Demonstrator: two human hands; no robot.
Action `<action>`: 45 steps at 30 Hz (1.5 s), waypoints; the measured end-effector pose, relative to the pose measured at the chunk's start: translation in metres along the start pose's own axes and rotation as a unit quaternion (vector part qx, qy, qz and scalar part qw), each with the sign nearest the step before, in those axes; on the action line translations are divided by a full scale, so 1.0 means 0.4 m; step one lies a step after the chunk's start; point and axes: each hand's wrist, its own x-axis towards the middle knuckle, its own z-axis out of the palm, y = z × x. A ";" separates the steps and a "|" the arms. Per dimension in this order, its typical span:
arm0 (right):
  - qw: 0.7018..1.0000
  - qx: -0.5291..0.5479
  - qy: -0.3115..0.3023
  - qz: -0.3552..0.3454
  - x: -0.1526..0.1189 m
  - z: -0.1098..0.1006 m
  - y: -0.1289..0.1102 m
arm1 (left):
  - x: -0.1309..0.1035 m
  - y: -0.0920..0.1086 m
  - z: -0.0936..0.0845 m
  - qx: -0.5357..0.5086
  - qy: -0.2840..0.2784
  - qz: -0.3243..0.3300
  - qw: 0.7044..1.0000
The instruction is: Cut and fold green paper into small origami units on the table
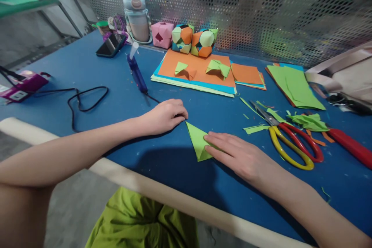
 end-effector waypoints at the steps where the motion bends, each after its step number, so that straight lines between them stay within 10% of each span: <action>1: 1.000 -0.003 0.000 0.000 0.000 0.001 0.000 | -0.001 0.004 -0.002 0.001 0.010 -0.004 1.000; 11: 1.000 -0.022 0.001 -0.005 0.011 -0.005 -0.002 | -0.039 0.102 0.010 0.026 0.040 0.094 0.994; 45: 0.998 -0.061 -0.001 -0.025 0.025 -0.023 -0.006 | -0.042 0.109 0.044 0.069 -0.017 0.055 0.996</action>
